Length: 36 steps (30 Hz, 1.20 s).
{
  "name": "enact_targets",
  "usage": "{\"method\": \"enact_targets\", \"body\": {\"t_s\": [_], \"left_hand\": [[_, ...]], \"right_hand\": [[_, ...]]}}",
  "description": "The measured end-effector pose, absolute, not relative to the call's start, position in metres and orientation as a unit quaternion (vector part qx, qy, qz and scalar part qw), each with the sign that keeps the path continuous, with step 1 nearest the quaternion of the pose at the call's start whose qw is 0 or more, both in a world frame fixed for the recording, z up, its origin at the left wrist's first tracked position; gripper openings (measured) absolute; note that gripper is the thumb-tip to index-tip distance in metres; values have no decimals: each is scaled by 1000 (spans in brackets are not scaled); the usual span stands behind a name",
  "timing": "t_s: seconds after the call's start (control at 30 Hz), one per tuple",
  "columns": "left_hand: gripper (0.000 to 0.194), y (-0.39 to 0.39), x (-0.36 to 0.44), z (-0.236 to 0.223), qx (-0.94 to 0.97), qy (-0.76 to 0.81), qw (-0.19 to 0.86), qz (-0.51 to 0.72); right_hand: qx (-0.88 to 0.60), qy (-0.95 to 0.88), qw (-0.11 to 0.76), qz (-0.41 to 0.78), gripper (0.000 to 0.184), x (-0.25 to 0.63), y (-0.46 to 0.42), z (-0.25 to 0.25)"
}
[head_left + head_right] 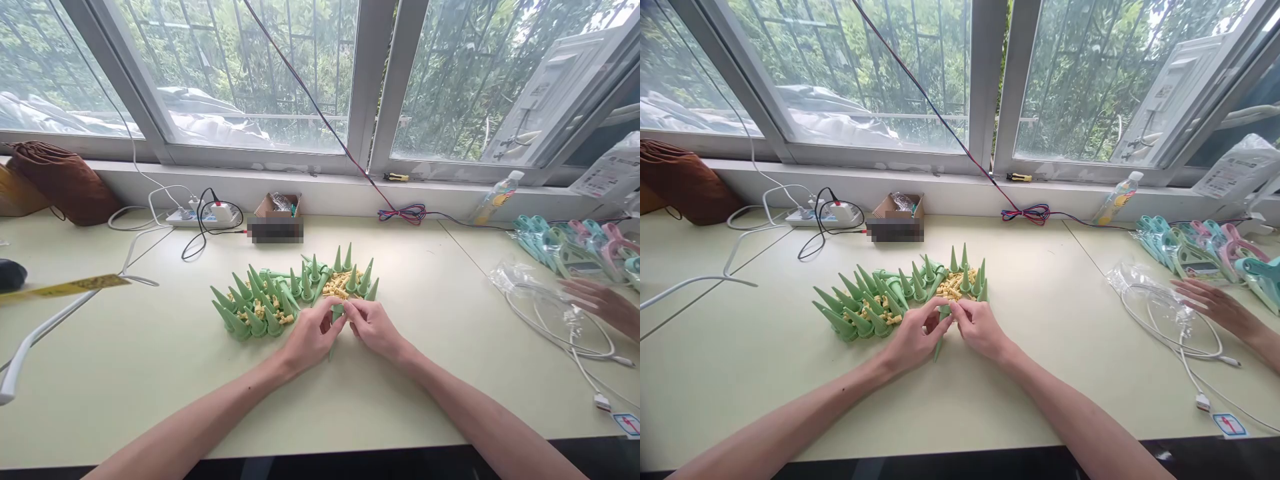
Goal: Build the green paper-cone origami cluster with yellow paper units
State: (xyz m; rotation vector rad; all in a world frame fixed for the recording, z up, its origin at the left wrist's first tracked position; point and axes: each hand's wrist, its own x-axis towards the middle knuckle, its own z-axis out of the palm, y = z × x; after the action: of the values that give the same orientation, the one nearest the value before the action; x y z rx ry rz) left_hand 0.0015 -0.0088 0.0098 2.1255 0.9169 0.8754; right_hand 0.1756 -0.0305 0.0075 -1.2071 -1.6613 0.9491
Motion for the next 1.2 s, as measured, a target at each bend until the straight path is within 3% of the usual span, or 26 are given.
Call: {"method": "enact_targets", "body": {"t_s": [1.2], "left_hand": [[20,-10,2,13,810,352,339,324]], "right_hand": [[-488,-674,415,368,50,176,-31,8]]}}
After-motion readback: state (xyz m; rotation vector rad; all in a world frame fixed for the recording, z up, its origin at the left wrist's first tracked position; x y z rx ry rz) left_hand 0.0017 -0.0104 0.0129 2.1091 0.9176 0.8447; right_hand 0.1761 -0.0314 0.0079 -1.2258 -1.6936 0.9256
